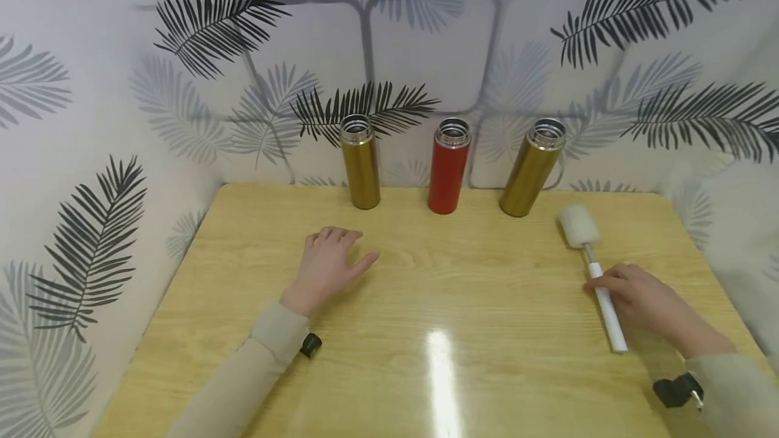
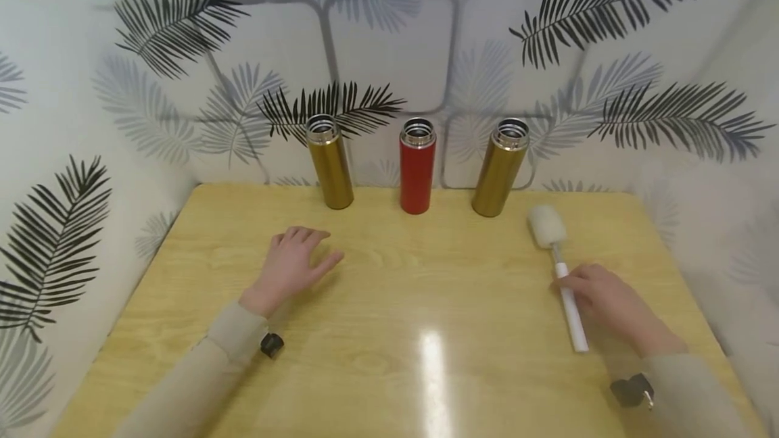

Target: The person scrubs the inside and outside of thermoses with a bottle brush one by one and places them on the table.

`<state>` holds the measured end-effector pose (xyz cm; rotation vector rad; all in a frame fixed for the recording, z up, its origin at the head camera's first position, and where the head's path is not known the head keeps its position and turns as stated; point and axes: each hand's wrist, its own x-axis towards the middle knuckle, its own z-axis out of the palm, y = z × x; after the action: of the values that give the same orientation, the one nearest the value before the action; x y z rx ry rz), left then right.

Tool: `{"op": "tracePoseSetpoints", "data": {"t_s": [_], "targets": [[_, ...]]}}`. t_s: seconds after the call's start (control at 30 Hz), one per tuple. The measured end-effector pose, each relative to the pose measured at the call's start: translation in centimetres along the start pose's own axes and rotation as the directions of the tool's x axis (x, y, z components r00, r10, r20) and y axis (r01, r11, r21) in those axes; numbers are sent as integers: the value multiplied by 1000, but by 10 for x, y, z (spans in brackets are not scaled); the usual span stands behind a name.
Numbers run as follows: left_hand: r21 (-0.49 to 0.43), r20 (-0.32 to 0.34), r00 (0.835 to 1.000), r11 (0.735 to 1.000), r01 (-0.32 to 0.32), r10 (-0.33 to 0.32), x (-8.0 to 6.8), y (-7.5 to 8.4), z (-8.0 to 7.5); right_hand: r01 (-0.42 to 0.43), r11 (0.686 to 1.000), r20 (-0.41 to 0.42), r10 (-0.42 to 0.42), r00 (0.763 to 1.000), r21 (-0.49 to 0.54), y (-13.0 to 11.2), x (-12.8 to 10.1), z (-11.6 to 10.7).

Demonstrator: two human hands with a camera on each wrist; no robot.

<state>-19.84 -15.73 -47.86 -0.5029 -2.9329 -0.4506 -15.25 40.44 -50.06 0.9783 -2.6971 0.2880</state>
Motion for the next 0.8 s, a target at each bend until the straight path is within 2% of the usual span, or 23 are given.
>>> {"op": "tracePoseSetpoints", "data": {"t_s": [0.2,0.3,0.4,0.47,0.6,0.73,0.8], "targets": [[23,-35,999,1000,-12,12,-1,3,1,-86,995,-1,86,996,45,-11,3,-16],[11,-10,1000,1000,0,0,-4,5,1,-158,983,-25,161,987,98,-14,1,-28],[5,37,999,1000,-3,3,-6,5,0,-227,955,-96,249,964,193,-17,1,-40],[11,45,999,1000,-13,12,-7,5,0,-245,938,-164,290,943,246,-19,2,-48],[15,26,1000,1000,-15,14,-9,5,-2,-248,936,-285,315,905,249,-23,13,-60],[23,11,1000,1000,-10,10,-10,2,-7,-297,909,-282,379,881,292,-27,25,-70],[31,-3,1000,1000,-8,8,-10,-1,-9,-331,882,-257,424,869,336,-29,31,-73]]}}
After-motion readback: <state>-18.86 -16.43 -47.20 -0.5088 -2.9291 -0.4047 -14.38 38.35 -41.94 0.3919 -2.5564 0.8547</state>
